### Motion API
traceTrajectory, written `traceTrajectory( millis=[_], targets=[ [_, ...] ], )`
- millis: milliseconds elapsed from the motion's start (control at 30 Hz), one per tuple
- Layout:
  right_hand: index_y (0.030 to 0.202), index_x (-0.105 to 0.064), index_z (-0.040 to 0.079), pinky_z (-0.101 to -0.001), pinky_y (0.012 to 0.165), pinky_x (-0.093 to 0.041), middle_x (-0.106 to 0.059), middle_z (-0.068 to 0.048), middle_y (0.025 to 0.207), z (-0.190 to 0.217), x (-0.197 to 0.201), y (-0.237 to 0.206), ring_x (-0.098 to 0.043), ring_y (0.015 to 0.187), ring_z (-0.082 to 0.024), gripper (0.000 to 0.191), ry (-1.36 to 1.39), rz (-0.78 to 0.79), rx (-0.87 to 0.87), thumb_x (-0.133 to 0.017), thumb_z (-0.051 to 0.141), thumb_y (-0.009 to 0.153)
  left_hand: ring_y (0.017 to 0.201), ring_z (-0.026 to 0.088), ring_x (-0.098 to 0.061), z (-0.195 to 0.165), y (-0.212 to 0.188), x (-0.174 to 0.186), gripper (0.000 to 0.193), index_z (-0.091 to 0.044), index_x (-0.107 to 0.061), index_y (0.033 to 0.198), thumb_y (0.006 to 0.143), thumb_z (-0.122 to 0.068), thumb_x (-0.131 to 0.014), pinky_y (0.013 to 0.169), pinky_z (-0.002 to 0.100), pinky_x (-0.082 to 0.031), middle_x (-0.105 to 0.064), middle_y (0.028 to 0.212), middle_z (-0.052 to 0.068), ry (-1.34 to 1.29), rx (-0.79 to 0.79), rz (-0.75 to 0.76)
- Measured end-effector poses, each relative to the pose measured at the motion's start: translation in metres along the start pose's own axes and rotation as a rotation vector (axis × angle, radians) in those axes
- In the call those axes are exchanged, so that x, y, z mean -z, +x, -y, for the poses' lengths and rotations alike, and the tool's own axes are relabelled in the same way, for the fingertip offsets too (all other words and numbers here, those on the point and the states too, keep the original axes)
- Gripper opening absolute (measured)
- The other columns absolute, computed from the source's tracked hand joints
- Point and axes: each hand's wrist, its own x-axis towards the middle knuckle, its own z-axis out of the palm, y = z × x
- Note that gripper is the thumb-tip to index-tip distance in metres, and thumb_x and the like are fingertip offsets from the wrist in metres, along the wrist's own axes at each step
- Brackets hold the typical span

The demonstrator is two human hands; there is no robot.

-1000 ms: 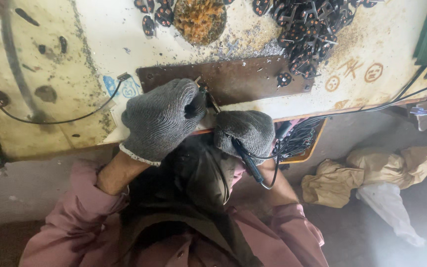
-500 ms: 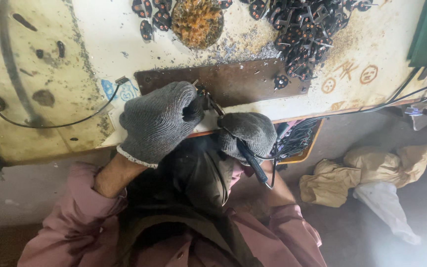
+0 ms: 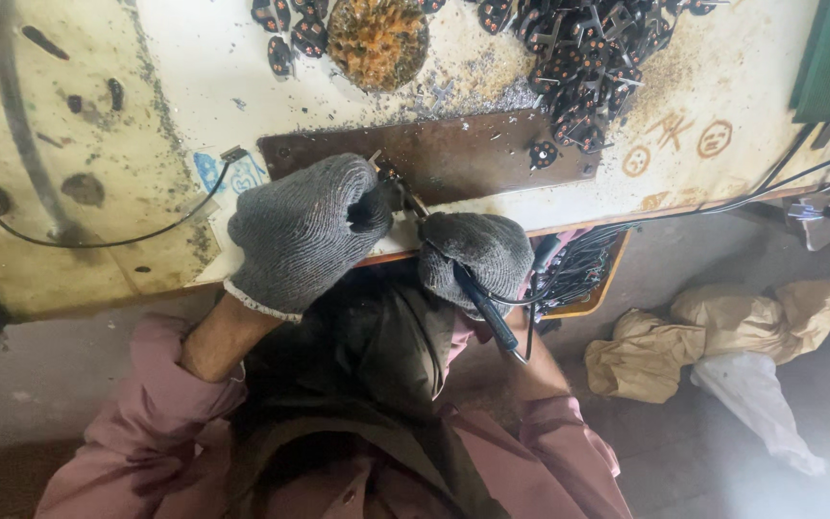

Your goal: The person wearing gloves solders wire leads onto small light components at a workbench, holding a wire against a component with one hand while applying a soldering iron with the other. Finished assemblies are set aside among a large pile of similar wired components, and the person repeats the soldering cycle on successive pieces.

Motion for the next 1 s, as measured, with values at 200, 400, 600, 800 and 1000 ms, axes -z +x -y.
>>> traceTrajectory(
  millis=[200,400,600,800,1000],
  targets=[
    [0.106,-0.074,0.012,-0.0406,0.079,-0.054,-0.073,-0.009,0.096,0.002,-0.002,0.002,-0.071,0.088,-0.030,0.031,0.000,-0.012,0.001,-0.069,0.038,0.089,0.087,0.032,-0.072,-0.004,0.003,0.002,0.028,-0.003,-0.068,0.110,0.090,-0.018,-0.080,0.077,0.041,-0.058,-0.073,0.102,0.014,0.008,-0.002,-0.024],
    [0.104,-0.073,0.012,-0.0392,0.077,-0.053,-0.072,-0.009,0.094,0.002,-0.003,0.003,-0.071,0.085,-0.029,0.032,-0.005,-0.024,0.006,-0.066,0.041,0.092,0.075,0.030,-0.070,-0.010,0.008,0.003,0.014,-0.008,-0.066,0.096,0.094,-0.013,-0.078,0.067,0.042,-0.054,-0.069,0.086,0.011,-0.006,0.089,0.000],
    [0.103,-0.072,0.012,-0.0379,0.075,-0.053,-0.071,-0.009,0.092,0.002,0.001,0.001,-0.070,0.082,-0.027,0.034,-0.008,-0.024,0.017,-0.063,0.044,0.095,0.077,0.030,-0.071,-0.011,0.011,0.003,0.015,-0.009,-0.066,0.097,0.092,-0.014,-0.080,0.068,0.041,-0.054,-0.070,0.088,0.010,0.023,0.080,-0.018],
    [0.101,-0.071,0.012,-0.0365,0.072,-0.052,-0.070,-0.009,0.091,0.001,0.002,0.001,-0.070,0.079,-0.026,0.037,-0.008,-0.033,0.026,-0.060,0.047,0.099,0.087,0.030,-0.073,-0.007,0.009,0.005,0.020,-0.007,-0.069,0.107,0.091,-0.013,-0.079,0.076,0.039,-0.058,-0.073,0.101,0.011,-0.011,0.038,-0.002],
    [0.099,-0.071,0.012,-0.0352,0.070,-0.052,-0.069,-0.009,0.089,0.003,-0.002,-0.001,-0.069,0.077,-0.025,0.040,0.024,-0.088,-0.003,-0.056,0.050,0.102,0.085,0.030,-0.073,-0.005,0.009,0.004,0.022,-0.006,-0.069,0.106,0.089,-0.014,-0.080,0.074,0.039,-0.057,-0.073,0.099,0.011,0.007,0.032,0.010]
  ],
)
